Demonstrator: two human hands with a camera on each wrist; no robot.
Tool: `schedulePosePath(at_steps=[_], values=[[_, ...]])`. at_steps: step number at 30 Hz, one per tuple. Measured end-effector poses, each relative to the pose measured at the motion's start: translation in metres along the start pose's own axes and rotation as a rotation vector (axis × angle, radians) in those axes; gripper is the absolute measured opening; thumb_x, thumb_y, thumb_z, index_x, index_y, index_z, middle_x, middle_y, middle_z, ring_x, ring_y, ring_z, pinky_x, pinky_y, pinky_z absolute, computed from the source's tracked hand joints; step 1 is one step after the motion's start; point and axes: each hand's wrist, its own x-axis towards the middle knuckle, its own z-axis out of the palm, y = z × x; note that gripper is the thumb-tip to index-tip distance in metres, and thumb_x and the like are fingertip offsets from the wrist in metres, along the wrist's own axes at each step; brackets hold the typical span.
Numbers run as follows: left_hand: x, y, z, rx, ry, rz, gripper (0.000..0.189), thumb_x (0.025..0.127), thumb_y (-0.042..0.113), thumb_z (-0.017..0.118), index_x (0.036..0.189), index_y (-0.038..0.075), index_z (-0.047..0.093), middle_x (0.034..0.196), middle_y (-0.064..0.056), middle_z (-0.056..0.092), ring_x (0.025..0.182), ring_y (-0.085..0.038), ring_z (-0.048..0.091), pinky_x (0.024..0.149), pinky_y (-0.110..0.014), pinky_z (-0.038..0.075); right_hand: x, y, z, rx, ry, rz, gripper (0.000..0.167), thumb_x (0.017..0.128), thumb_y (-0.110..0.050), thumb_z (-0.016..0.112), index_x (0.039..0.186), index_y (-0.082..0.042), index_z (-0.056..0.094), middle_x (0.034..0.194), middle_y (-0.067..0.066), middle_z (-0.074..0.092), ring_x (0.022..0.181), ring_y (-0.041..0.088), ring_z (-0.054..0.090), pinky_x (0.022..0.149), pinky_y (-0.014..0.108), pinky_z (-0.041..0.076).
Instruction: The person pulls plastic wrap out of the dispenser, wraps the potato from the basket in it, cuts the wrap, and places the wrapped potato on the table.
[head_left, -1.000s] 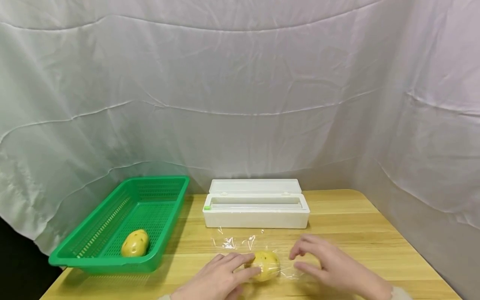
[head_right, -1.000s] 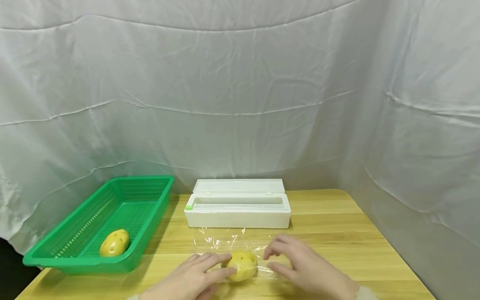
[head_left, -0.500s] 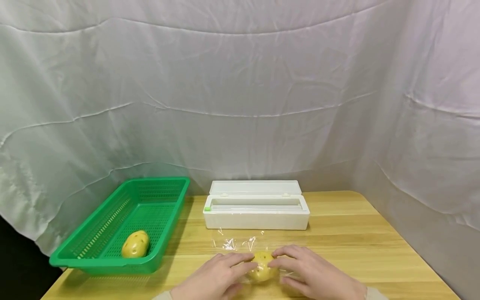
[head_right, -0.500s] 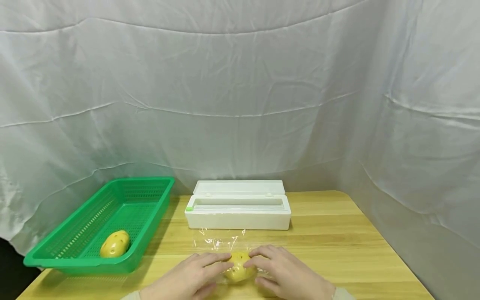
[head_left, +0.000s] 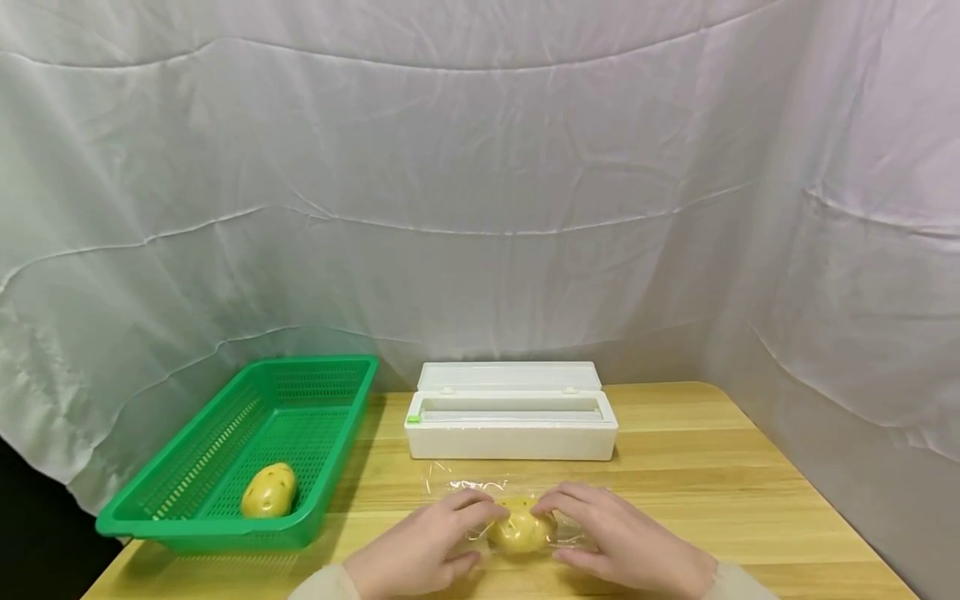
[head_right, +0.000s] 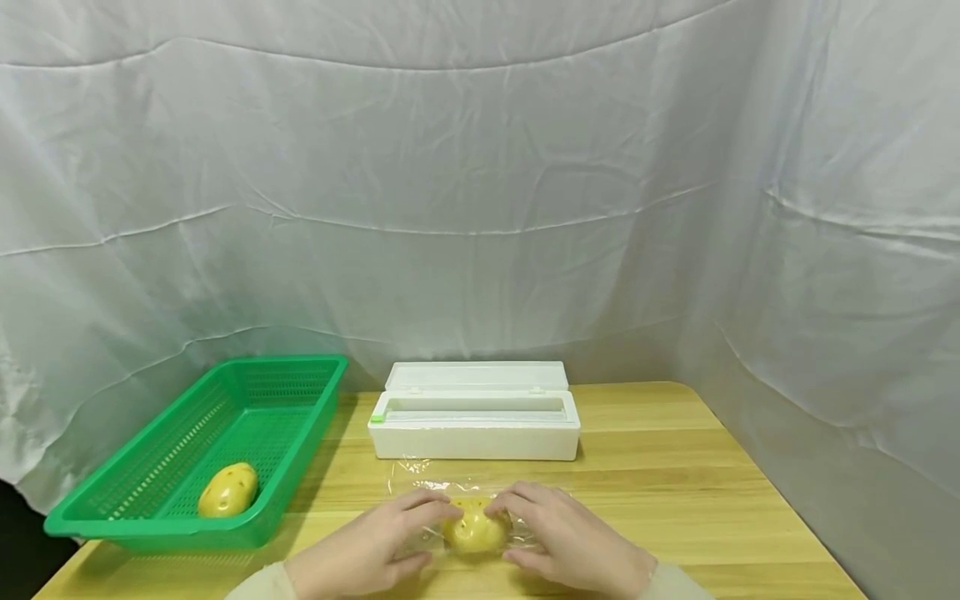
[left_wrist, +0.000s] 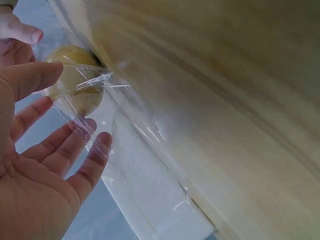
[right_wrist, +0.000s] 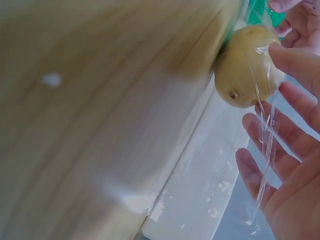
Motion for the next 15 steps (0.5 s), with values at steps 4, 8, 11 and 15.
schedulePosePath(at_steps=[4,8,11,15], values=[[0.004,-0.004,0.000,-0.033,-0.013,-0.042,0.056,0.094,0.015,0.081,0.146,0.020,0.060,0.140,0.005,0.066,0.126,-0.012,0.065,0.105,-0.030,0.058,0.005,0.002,0.004,-0.024,0.005,0.041,0.052,0.087,-0.028,0.091,0.132,-0.024,0.064,0.128,-0.017,0.066,0.112,0.007,0.067,0.095,0.034,0.061],[0.007,-0.007,0.000,-0.061,-0.030,-0.080,0.056,0.093,0.017,0.082,0.144,0.019,0.061,0.140,0.005,0.067,0.129,-0.014,0.065,0.108,-0.035,0.057,0.011,0.004,0.011,-0.065,0.022,0.068,0.057,0.079,-0.028,0.095,0.127,-0.024,0.064,0.124,-0.016,0.067,0.111,0.008,0.068,0.095,0.037,0.061],[0.009,-0.009,0.000,-0.101,-0.038,-0.097,0.055,0.093,0.017,0.083,0.144,0.017,0.061,0.141,0.003,0.068,0.130,-0.015,0.065,0.110,-0.036,0.057,0.016,0.005,0.015,-0.082,0.044,0.063,0.058,0.075,-0.025,0.096,0.124,-0.021,0.065,0.120,-0.013,0.068,0.107,0.008,0.069,0.092,0.035,0.062],[0.010,-0.012,0.000,-0.156,-0.041,-0.115,0.055,0.092,0.016,0.084,0.143,0.017,0.061,0.141,0.002,0.068,0.131,-0.016,0.066,0.110,-0.036,0.057,0.021,0.005,0.018,-0.104,0.051,0.071,0.057,0.075,-0.023,0.097,0.122,-0.019,0.065,0.117,-0.012,0.069,0.103,0.009,0.069,0.090,0.034,0.062]])
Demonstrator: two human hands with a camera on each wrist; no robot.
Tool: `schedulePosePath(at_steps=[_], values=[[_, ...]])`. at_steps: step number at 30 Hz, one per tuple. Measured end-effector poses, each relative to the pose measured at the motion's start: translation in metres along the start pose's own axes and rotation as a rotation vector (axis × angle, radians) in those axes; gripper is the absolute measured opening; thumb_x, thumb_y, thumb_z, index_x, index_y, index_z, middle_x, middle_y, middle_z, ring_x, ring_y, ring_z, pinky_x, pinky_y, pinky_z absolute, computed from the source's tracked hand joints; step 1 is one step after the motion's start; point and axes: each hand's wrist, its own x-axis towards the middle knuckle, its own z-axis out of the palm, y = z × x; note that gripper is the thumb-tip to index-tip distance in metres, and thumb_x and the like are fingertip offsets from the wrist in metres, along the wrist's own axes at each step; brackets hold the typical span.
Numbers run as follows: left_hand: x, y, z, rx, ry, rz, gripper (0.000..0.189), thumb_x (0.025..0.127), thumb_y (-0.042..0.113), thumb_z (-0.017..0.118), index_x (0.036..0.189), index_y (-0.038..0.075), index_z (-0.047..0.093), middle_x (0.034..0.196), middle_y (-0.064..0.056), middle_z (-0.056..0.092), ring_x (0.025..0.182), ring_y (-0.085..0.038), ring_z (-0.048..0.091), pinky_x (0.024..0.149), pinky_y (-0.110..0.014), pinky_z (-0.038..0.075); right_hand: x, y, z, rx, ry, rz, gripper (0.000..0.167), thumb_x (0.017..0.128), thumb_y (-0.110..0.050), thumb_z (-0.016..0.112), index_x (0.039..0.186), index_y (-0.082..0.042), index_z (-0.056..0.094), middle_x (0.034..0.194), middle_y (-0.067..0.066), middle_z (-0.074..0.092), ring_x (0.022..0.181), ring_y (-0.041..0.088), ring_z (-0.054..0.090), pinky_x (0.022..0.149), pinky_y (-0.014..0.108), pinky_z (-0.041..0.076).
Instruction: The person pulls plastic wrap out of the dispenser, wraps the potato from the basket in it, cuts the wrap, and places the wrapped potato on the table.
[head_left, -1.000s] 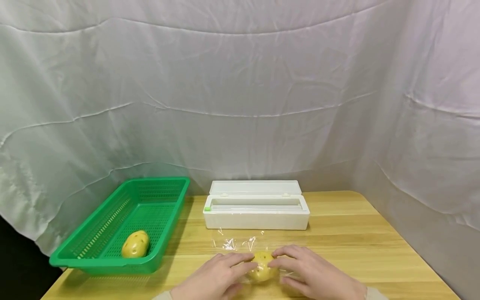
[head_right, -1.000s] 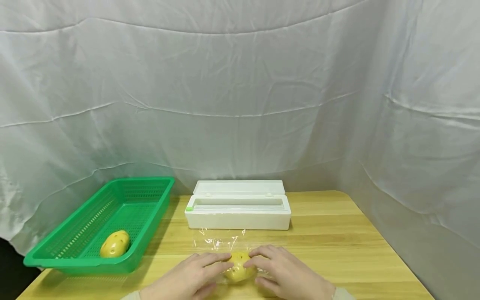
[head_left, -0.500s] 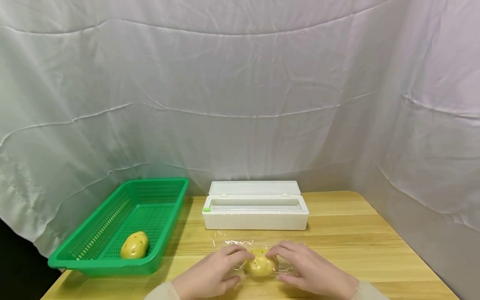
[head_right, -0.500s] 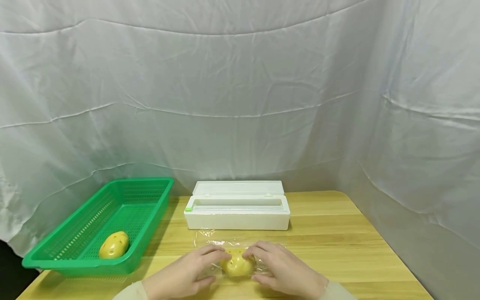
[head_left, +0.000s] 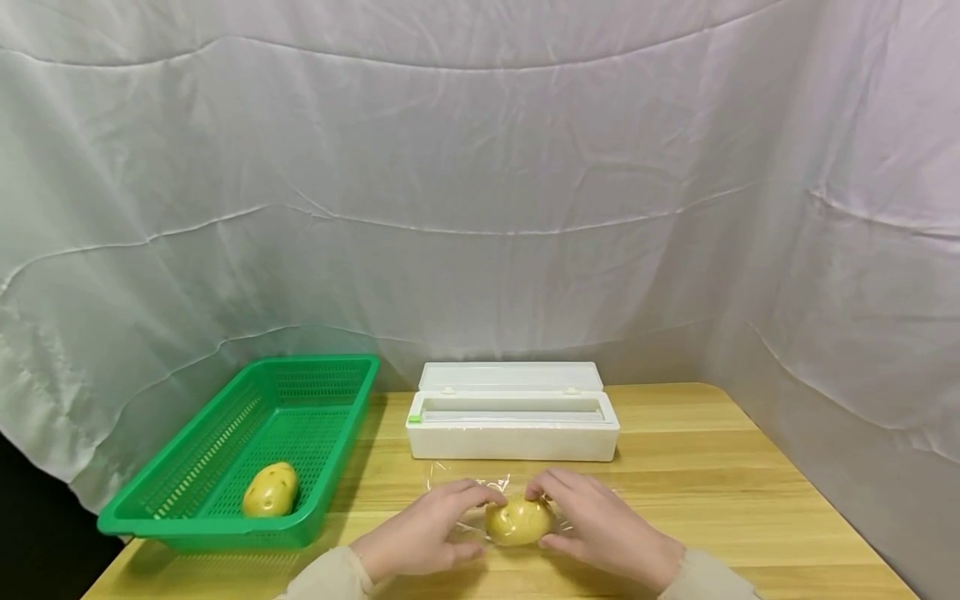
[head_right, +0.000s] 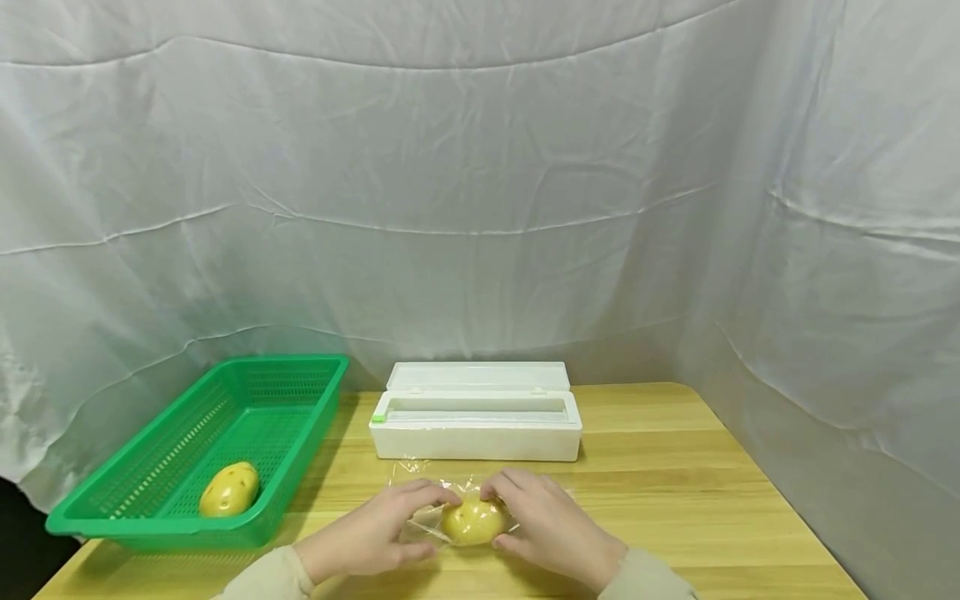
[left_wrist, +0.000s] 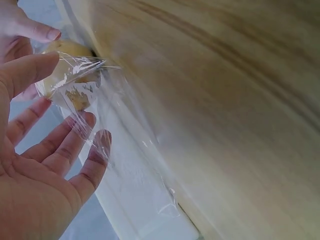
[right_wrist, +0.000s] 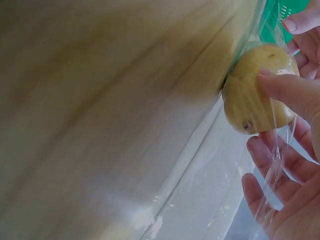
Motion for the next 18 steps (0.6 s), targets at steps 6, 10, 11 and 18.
schedulePosePath(at_steps=[6,10,11,18], values=[[0.0019,-0.0014,0.0008,-0.038,-0.001,-0.025,0.057,0.091,0.016,0.085,0.141,0.020,0.061,0.140,0.003,0.069,0.129,-0.015,0.066,0.109,-0.037,0.057,0.0023,-0.0009,-0.0005,0.002,-0.013,0.023,0.055,0.077,-0.027,0.096,0.122,-0.019,0.065,0.117,-0.012,0.069,0.102,0.008,0.069,0.088,0.037,0.061],[0.0028,-0.0016,0.0010,-0.047,-0.003,-0.035,0.056,0.091,0.017,0.085,0.141,0.020,0.061,0.139,0.002,0.069,0.127,-0.015,0.067,0.108,-0.037,0.057,0.0017,0.0005,-0.0016,0.024,-0.014,0.018,0.054,0.079,-0.029,0.095,0.123,-0.019,0.065,0.118,-0.012,0.070,0.101,0.008,0.070,0.089,0.037,0.061],[0.0029,-0.0016,0.0009,-0.050,-0.004,-0.035,0.056,0.091,0.017,0.085,0.141,0.019,0.061,0.139,0.002,0.069,0.126,-0.016,0.067,0.108,-0.037,0.057,0.0017,0.0007,-0.0021,0.034,-0.018,0.019,0.053,0.080,-0.029,0.094,0.123,-0.019,0.065,0.118,-0.012,0.070,0.101,0.008,0.070,0.089,0.036,0.061],[0.0041,-0.0004,0.0005,-0.096,-0.021,-0.041,0.053,0.091,0.018,0.085,0.140,0.019,0.062,0.136,0.003,0.070,0.122,-0.013,0.067,0.106,-0.034,0.057,-0.0008,0.0009,-0.0068,0.145,-0.086,0.080,0.045,0.090,-0.034,0.086,0.127,-0.019,0.066,0.122,-0.011,0.071,0.106,0.010,0.069,0.094,0.036,0.061]])
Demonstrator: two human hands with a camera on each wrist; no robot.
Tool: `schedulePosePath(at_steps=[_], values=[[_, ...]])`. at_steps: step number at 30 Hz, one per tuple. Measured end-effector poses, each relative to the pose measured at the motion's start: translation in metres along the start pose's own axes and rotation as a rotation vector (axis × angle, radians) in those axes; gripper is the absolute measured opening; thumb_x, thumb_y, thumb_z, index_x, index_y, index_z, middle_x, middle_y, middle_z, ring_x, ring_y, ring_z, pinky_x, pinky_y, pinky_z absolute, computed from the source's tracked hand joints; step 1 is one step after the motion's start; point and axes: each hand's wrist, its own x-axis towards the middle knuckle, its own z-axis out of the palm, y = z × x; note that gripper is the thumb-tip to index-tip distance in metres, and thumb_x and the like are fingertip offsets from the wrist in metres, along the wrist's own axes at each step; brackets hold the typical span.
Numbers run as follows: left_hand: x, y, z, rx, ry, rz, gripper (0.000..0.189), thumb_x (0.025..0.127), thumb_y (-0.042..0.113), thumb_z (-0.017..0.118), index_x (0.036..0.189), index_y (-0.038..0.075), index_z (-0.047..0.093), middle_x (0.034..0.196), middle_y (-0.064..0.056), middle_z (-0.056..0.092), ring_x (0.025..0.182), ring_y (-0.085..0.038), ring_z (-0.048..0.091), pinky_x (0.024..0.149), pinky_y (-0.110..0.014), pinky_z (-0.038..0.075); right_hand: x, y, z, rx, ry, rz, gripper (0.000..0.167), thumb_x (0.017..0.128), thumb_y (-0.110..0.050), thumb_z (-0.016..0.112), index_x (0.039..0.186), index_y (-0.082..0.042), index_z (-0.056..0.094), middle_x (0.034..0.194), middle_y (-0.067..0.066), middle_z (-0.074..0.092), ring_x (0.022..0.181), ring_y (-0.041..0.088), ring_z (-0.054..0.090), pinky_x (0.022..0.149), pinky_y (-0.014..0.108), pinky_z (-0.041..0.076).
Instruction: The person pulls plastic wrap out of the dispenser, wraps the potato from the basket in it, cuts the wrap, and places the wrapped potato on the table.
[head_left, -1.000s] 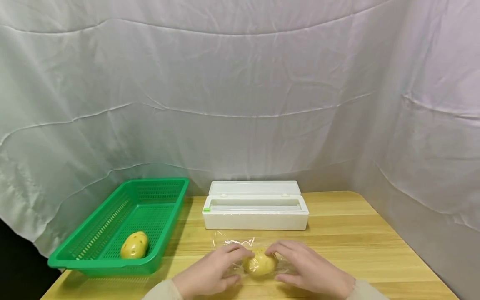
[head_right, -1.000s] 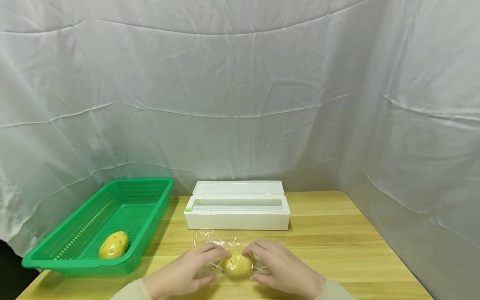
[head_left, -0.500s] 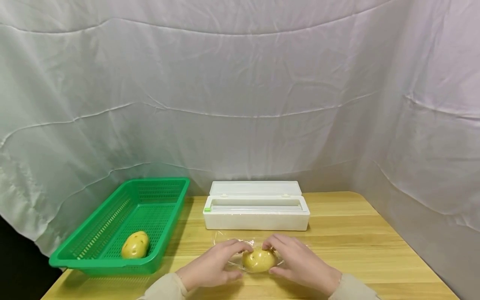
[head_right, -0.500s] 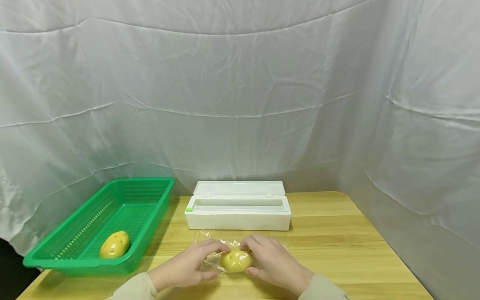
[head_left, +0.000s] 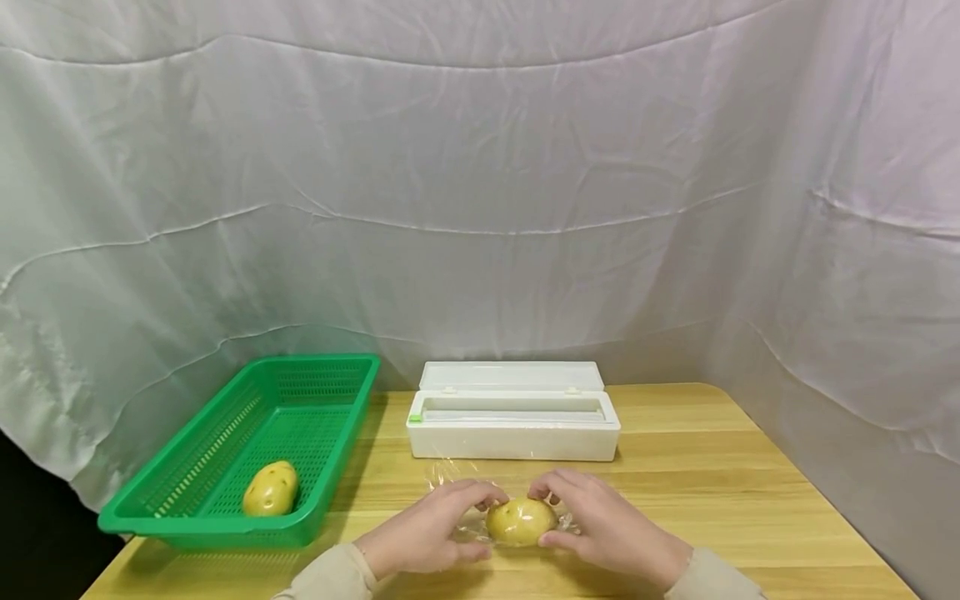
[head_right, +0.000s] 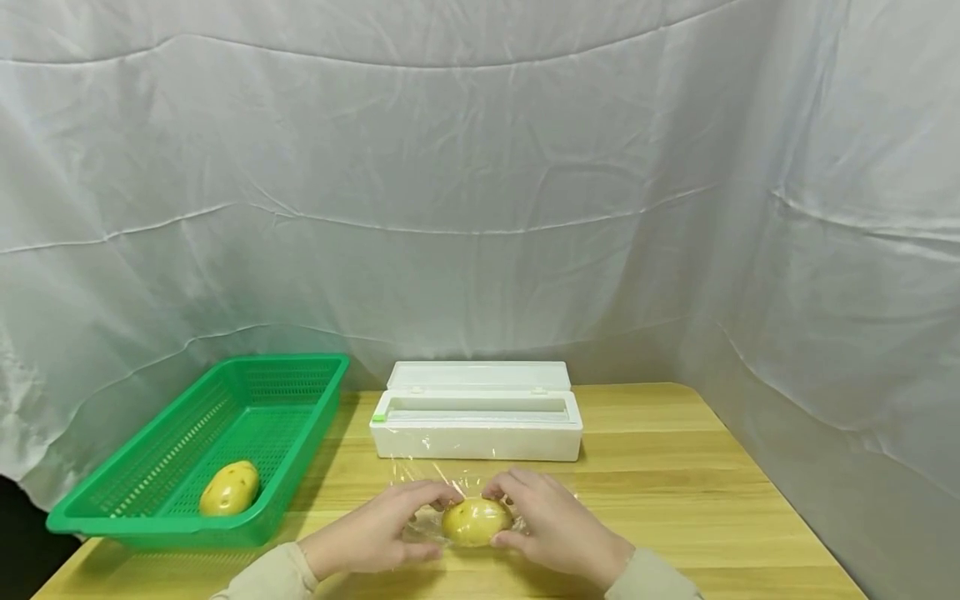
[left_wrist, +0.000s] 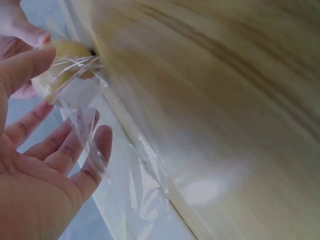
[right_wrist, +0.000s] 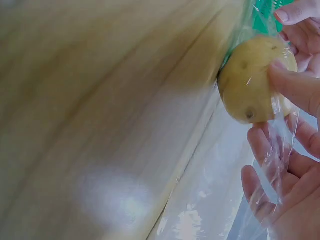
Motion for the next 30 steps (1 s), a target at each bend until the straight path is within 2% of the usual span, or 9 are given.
schedulePosePath(at_steps=[5,10,17,23,30], values=[[0.0014,-0.0005,0.0004,-0.014,0.002,0.020,0.053,0.092,0.019,0.085,0.140,0.019,0.063,0.135,0.005,0.071,0.120,-0.010,0.068,0.104,-0.032,0.058,-0.0016,0.0023,-0.0013,0.132,-0.018,0.003,0.039,0.095,-0.033,0.082,0.127,-0.016,0.066,0.123,-0.007,0.070,0.110,0.010,0.068,0.090,0.029,0.063],[0.0023,-0.0018,0.0003,-0.027,-0.002,0.031,0.052,0.092,0.019,0.084,0.140,0.018,0.064,0.134,0.006,0.072,0.118,-0.007,0.068,0.103,-0.032,0.058,-0.0013,0.0041,-0.0014,0.153,-0.021,0.001,0.038,0.096,-0.035,0.080,0.126,-0.017,0.066,0.121,-0.008,0.071,0.109,0.007,0.067,0.089,0.031,0.063],[0.0024,-0.0023,-0.0022,-0.065,-0.028,-0.017,0.053,0.094,0.022,0.084,0.142,0.019,0.063,0.137,0.005,0.072,0.117,-0.007,0.068,0.103,-0.034,0.059,0.0002,0.0062,-0.0018,0.152,-0.023,0.020,0.036,0.098,-0.037,0.078,0.127,-0.019,0.068,0.121,-0.012,0.072,0.105,0.003,0.064,0.092,0.034,0.061],[0.0043,-0.0025,-0.0034,-0.091,-0.039,-0.047,0.054,0.094,0.024,0.084,0.143,0.020,0.063,0.134,0.006,0.073,0.116,-0.006,0.069,0.103,-0.033,0.059,0.0005,0.0088,-0.0015,0.209,-0.041,0.055,0.035,0.100,-0.036,0.076,0.128,-0.017,0.067,0.119,-0.012,0.072,0.103,0.001,0.063,0.090,0.032,0.060],[0.0062,-0.0037,-0.0038,-0.090,-0.062,-0.096,0.059,0.094,0.028,0.084,0.148,0.019,0.060,0.133,0.004,0.073,0.116,-0.008,0.069,0.092,-0.025,0.057,0.0021,0.0091,-0.0012,0.247,-0.061,0.101,0.033,0.103,-0.036,0.072,0.129,-0.016,0.069,0.118,-0.012,0.073,0.102,0.001,0.063,0.089,0.032,0.060]])
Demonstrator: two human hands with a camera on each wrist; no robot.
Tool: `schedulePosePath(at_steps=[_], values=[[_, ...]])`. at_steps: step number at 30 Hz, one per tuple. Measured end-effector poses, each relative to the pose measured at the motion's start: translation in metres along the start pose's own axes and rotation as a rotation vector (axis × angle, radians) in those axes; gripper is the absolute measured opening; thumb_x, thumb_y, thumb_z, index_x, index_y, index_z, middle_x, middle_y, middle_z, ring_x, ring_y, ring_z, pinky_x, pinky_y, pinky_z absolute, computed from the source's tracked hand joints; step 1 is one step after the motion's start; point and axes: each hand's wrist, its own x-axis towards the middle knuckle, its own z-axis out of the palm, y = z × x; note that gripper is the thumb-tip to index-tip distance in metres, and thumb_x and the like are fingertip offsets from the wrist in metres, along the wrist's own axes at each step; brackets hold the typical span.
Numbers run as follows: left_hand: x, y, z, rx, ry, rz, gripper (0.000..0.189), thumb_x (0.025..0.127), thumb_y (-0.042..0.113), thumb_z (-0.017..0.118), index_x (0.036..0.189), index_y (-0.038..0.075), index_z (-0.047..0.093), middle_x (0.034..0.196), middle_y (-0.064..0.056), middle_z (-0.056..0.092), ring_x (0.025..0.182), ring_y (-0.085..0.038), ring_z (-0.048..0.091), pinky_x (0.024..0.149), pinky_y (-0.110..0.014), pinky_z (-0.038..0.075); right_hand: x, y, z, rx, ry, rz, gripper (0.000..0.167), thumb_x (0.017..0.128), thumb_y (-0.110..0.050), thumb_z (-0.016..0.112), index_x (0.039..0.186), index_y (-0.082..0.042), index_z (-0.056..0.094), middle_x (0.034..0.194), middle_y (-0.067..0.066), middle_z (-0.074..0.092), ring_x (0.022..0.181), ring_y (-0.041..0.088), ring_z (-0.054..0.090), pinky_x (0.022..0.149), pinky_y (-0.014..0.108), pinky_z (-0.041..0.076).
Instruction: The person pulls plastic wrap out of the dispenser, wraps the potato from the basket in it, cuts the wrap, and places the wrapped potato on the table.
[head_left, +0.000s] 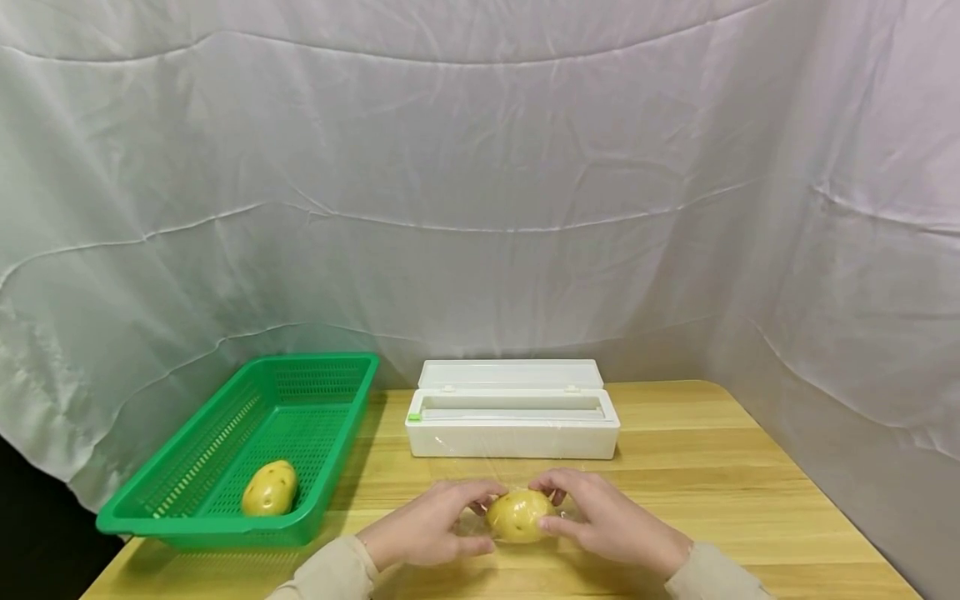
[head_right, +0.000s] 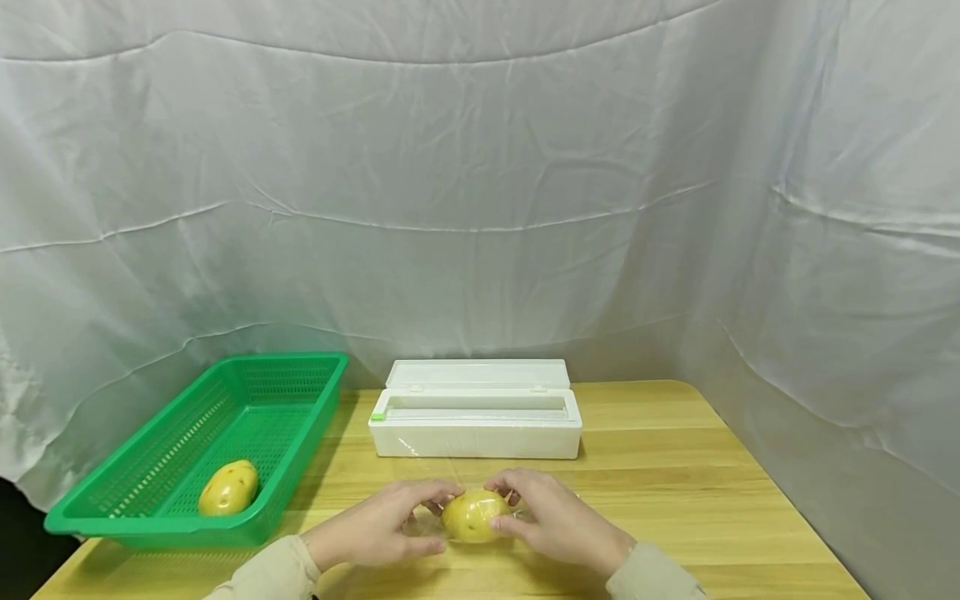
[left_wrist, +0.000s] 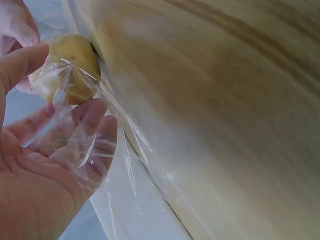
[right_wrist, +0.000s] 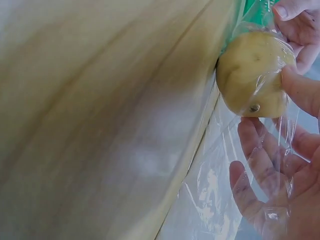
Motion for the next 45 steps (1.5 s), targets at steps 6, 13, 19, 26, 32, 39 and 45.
schedulePosePath(at_steps=[6,13,19,26,32,39,45], values=[[0.000,0.000,0.000,0.012,-0.015,-0.041,0.061,0.095,0.031,0.083,0.150,0.020,0.058,0.133,0.006,0.073,0.116,-0.009,0.069,0.089,-0.024,0.055,0.003,-0.001,-0.002,0.042,-0.037,0.072,0.032,0.105,-0.039,0.070,0.130,-0.019,0.070,0.117,-0.014,0.073,0.102,0.000,0.063,0.090,0.032,0.059],[0.001,0.001,0.000,0.071,-0.022,-0.051,0.064,0.096,0.035,0.082,0.152,0.020,0.056,0.132,0.007,0.075,0.117,-0.008,0.068,0.104,-0.037,0.054,0.009,0.003,-0.004,0.105,-0.067,0.101,0.036,0.104,-0.037,0.069,0.129,-0.011,0.071,0.117,-0.005,0.077,0.100,0.001,0.065,0.090,0.033,0.060],[0.005,-0.001,0.000,0.015,-0.032,-0.041,0.062,0.097,0.031,0.080,0.152,0.013,0.057,0.130,0.002,0.075,0.116,-0.006,0.069,0.102,-0.031,0.058,0.013,0.006,-0.004,0.116,-0.080,0.147,0.040,0.104,-0.038,0.069,0.130,-0.009,0.071,0.116,-0.004,0.077,0.099,0.002,0.066,0.092,0.033,0.061],[0.007,-0.004,0.001,0.027,-0.042,-0.092,0.064,0.098,0.038,0.079,0.154,0.016,0.056,0.127,0.008,0.074,0.113,-0.005,0.066,0.100,-0.030,0.056,0.015,0.009,-0.004,0.122,-0.086,0.161,0.039,0.106,-0.039,0.067,0.130,-0.009,0.072,0.112,-0.005,0.076,0.097,0.001,0.065,0.088,0.029,0.059],[0.012,-0.008,0.002,-0.025,-0.061,-0.092,0.062,0.101,0.038,0.074,0.155,0.014,0.054,0.123,0.008,0.074,0.102,0.001,0.065,0.093,-0.024,0.056,0.018,0.010,-0.006,0.135,-0.111,0.183,0.040,0.108,-0.037,0.065,0.132,-0.007,0.071,0.110,-0.005,0.076,0.096,0.001,0.065,0.087,0.028,0.058],[0.018,-0.011,0.002,-0.009,-0.033,-0.091,0.058,0.102,0.039,0.072,0.151,0.010,0.059,0.129,0.003,0.071,0.108,-0.003,0.064,0.096,-0.026,0.056,0.023,0.013,-0.009,0.156,-0.152,0.227,0.042,0.110,-0.034,0.062,0.137,-0.003,0.069,0.117,0.000,0.076,0.102,0.007,0.068,0.090,0.027,0.059],[0.020,-0.011,-0.001,0.042,0.013,-0.119,0.071,0.103,0.043,0.072,0.156,0.001,0.052,0.142,-0.008,0.066,0.119,-0.018,0.065,0.104,-0.036,0.057,0.027,0.018,-0.011,0.157,-0.185,0.254,0.044,0.111,-0.036,0.058,0.140,-0.003,0.067,0.117,-0.001,0.075,0.102,0.007,0.066,0.090,0.027,0.058]])
